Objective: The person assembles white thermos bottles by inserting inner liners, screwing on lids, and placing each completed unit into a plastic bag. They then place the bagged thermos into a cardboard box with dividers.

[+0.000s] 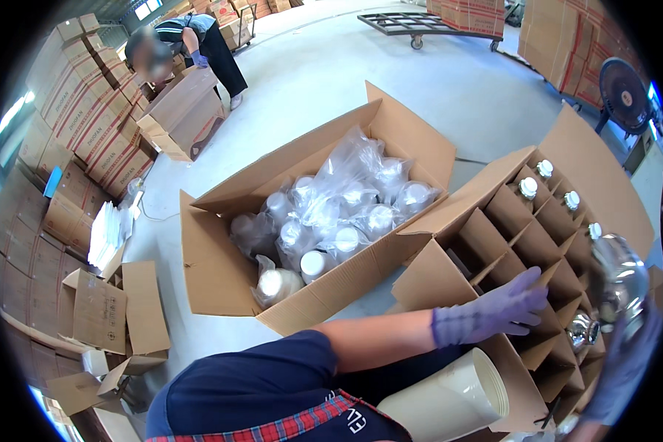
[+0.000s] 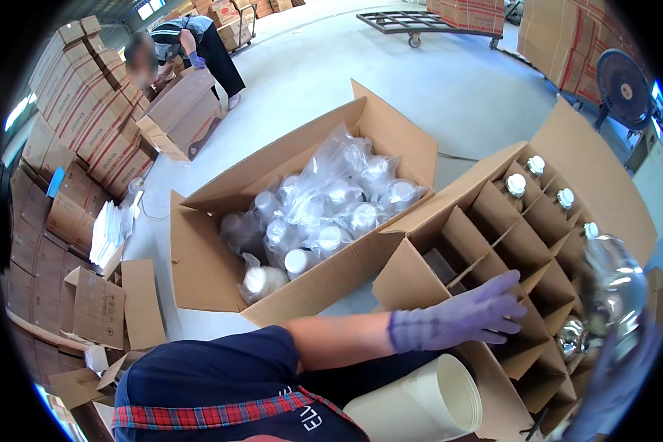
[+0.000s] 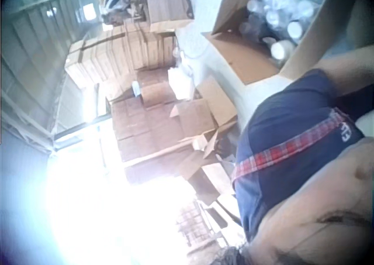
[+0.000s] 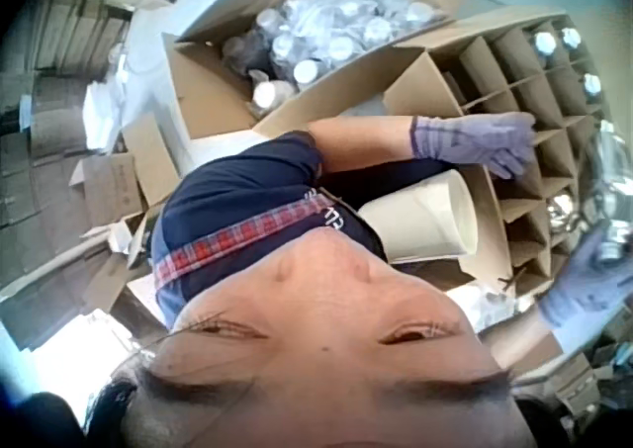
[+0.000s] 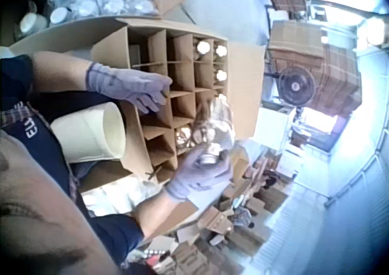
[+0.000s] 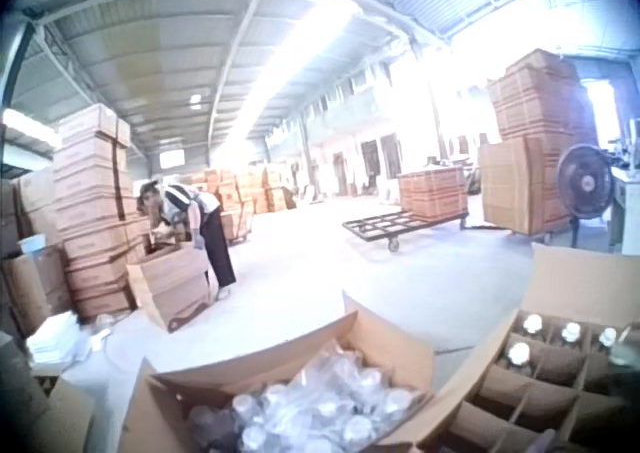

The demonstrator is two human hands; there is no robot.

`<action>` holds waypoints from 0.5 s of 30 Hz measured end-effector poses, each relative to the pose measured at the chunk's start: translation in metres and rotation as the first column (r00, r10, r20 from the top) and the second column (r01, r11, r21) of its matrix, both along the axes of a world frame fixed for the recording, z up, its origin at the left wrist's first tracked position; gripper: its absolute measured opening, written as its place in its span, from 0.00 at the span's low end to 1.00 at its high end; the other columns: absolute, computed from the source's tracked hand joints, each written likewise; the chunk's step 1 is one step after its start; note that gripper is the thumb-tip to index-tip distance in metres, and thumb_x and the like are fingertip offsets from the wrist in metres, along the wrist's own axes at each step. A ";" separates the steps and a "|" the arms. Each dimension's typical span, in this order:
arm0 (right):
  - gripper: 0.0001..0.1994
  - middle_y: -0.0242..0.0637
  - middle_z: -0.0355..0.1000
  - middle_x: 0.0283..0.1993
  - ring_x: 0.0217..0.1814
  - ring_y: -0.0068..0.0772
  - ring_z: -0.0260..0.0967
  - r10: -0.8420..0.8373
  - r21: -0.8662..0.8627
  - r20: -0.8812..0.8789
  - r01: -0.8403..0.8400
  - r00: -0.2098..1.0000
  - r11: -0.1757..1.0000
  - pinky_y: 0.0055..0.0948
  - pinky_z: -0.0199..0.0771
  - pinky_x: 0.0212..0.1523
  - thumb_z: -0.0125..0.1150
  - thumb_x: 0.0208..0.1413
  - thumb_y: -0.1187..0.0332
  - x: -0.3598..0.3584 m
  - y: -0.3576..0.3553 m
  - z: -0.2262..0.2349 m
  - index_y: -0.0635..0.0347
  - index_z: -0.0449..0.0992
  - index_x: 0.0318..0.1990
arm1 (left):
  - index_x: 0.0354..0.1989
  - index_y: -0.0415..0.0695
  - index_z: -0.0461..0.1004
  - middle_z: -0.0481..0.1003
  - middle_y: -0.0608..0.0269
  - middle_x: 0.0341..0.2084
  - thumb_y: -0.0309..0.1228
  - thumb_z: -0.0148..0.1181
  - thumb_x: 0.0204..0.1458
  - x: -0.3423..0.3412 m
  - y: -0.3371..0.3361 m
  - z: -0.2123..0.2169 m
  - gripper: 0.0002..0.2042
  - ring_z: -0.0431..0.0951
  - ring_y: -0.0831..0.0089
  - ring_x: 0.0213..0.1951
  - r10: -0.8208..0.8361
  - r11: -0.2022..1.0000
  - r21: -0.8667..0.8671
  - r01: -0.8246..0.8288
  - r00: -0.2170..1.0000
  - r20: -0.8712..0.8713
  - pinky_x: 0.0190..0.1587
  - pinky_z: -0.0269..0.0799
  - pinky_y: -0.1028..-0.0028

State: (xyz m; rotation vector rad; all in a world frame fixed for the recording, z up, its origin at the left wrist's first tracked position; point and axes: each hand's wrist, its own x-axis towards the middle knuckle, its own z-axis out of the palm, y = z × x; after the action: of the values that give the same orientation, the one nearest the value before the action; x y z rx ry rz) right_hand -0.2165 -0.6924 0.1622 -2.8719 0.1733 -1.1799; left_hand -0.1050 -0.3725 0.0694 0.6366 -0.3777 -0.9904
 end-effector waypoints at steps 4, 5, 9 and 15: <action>0.26 0.55 0.63 0.61 0.65 0.61 0.62 0.378 0.154 -0.265 -0.348 0.887 0.925 0.52 0.62 0.63 0.61 0.49 0.66 -0.059 0.168 -0.006 0.64 0.65 0.56 | 0.74 0.57 0.44 0.56 0.57 0.65 0.55 0.67 0.51 -0.005 -0.014 0.012 0.47 0.65 0.65 0.62 0.234 0.972 0.019 -0.233 0.972 0.000 0.64 0.63 0.59; 0.27 0.54 0.62 0.63 0.66 0.58 0.62 0.431 0.212 -0.236 -0.386 0.871 0.898 0.51 0.62 0.64 0.60 0.51 0.67 -0.062 0.174 -0.008 0.63 0.64 0.59 | 0.75 0.53 0.38 0.54 0.53 0.67 0.50 0.70 0.48 -0.005 -0.001 -0.008 0.52 0.61 0.63 0.65 0.353 0.931 0.028 -0.364 0.917 0.183 0.67 0.59 0.61; 0.31 0.50 0.60 0.68 0.68 0.47 0.62 0.206 0.346 0.091 -0.225 0.974 0.911 0.43 0.62 0.66 0.58 0.60 0.68 -0.039 0.177 0.008 0.65 0.58 0.69 | 0.75 0.41 0.27 0.59 0.45 0.65 0.42 0.74 0.45 -0.039 0.049 0.010 0.61 0.64 0.61 0.63 0.084 0.914 0.259 -0.312 0.771 0.631 0.65 0.59 0.67; 0.19 0.41 0.75 0.51 0.52 0.30 0.73 0.696 0.851 -0.360 -0.087 0.621 0.518 0.28 0.73 0.53 0.61 0.56 0.71 -0.038 0.180 -0.060 0.67 0.74 0.55 | 0.73 0.34 0.41 0.63 0.37 0.62 0.50 0.55 0.59 -0.091 0.119 0.000 0.44 0.65 0.53 0.64 -0.218 0.801 0.464 -0.379 0.538 0.815 0.66 0.58 0.63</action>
State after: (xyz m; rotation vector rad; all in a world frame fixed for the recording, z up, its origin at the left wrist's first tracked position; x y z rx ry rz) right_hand -0.2540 -0.5125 0.1021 -2.1388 -0.0410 0.1409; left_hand -0.1964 -0.2534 0.0691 1.7540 -0.9030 -0.6082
